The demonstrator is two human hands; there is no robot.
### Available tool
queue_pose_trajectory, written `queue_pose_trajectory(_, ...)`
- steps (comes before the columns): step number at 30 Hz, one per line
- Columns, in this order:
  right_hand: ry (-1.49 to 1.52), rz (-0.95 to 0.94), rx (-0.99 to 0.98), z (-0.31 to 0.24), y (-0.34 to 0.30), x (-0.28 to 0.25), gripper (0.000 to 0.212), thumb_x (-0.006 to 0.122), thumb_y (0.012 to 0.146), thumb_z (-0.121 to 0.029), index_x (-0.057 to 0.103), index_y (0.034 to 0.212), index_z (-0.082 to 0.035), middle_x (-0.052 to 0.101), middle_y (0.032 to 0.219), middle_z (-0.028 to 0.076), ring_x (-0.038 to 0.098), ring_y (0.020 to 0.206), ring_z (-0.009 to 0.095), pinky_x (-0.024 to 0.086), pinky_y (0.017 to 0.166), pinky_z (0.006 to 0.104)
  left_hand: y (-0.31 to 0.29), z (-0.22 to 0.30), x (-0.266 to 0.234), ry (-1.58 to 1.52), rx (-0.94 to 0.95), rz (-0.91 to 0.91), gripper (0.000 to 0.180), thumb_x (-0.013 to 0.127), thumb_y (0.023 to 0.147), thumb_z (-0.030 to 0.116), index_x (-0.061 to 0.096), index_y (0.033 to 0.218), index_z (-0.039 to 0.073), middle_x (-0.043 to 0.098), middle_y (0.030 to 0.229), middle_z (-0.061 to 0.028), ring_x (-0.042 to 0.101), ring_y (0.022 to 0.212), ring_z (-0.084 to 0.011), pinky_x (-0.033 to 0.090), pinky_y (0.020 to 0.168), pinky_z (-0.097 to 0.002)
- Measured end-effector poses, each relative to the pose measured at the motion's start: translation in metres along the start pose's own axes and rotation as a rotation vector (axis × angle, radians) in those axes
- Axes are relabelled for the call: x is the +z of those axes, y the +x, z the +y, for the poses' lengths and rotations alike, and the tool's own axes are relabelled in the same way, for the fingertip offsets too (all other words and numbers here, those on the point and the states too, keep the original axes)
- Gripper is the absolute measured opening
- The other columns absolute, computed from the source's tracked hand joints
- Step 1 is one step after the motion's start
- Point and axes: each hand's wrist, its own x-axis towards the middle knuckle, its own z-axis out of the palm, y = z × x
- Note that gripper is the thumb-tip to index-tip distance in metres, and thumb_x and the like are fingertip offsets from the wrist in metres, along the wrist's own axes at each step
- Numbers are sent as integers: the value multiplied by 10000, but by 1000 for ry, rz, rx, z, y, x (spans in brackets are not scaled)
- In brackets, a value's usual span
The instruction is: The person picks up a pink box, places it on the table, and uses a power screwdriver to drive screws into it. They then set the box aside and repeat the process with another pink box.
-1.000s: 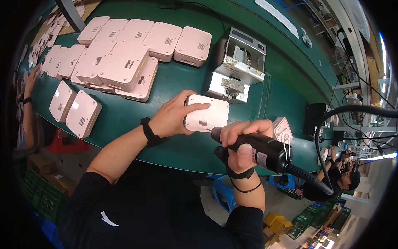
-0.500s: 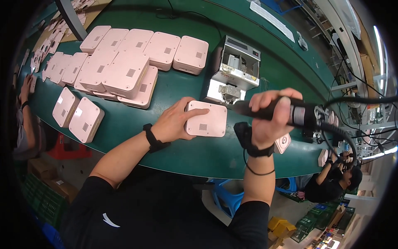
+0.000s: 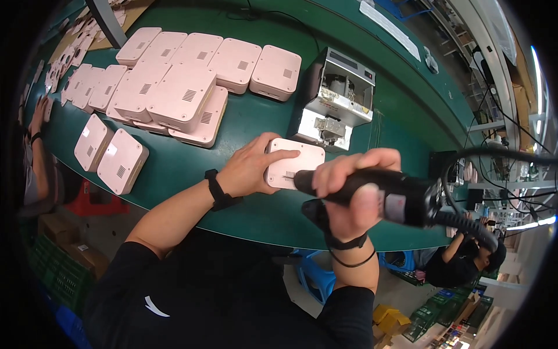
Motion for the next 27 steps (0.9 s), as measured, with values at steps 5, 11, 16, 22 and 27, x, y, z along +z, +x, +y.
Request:
queue_pose_trajectory(5, -55, -61, 63, 2, -13, 22, 489, 675, 877, -445, 384, 1061, -98, 518, 692, 65, 516, 549, 176, 466, 555, 350, 0, 1, 1, -2, 4, 11, 809, 868, 586, 148, 586, 1332, 283, 462, 1324, -114, 502, 1232, -333, 470, 1015, -423)
queue_pose_trajectory(11, -110, -100, 134, 14, -23, 25, 502, 718, 858, -410, 372, 1031, -91, 521, 695, 70, 521, 555, 178, 474, 565, 350, -3, 0, 3, 14, 15, 35, 824, 882, 570, 144, 590, 1330, 276, 468, 1323, -124, 508, 1224, -341, 471, 1019, -426)
queue_pose_trajectory(16, -56, -106, 131, 23, -22, 29, 495, 721, 857, -400, 367, 1018, -93, 522, 697, 74, 521, 556, 180, 473, 564, 350, -7, -3, -3, 4, 3, 33, 830, 889, 561, 141, 592, 1326, 268, 468, 1328, -129, 504, 1229, -346, 475, 1016, -431)
queue_pose_trajectory(22, -54, -46, 89, 16, -20, 25, 500, 724, 855, -406, 380, 1032, -89, 526, 697, 78, 520, 551, 182, 471, 554, 346, 6, 7, 0, 8, 58, 25, 805, 886, 582, 172, 593, 1327, 258, 484, 1306, -135, 521, 1207, -353, 480, 1004, -430)
queue_pose_trajectory(27, 57, 49, -15, -36, -30, 21, 500, 736, 856, -399, 396, 1037, -82, 535, 644, 69, 533, 507, 200, 474, 507, 357, -2, 16, -7, -172, -90, -72, 780, 894, 653, 256, 569, 1357, 176, 572, 1228, -167, 583, 1145, -332, 474, 1005, -388)
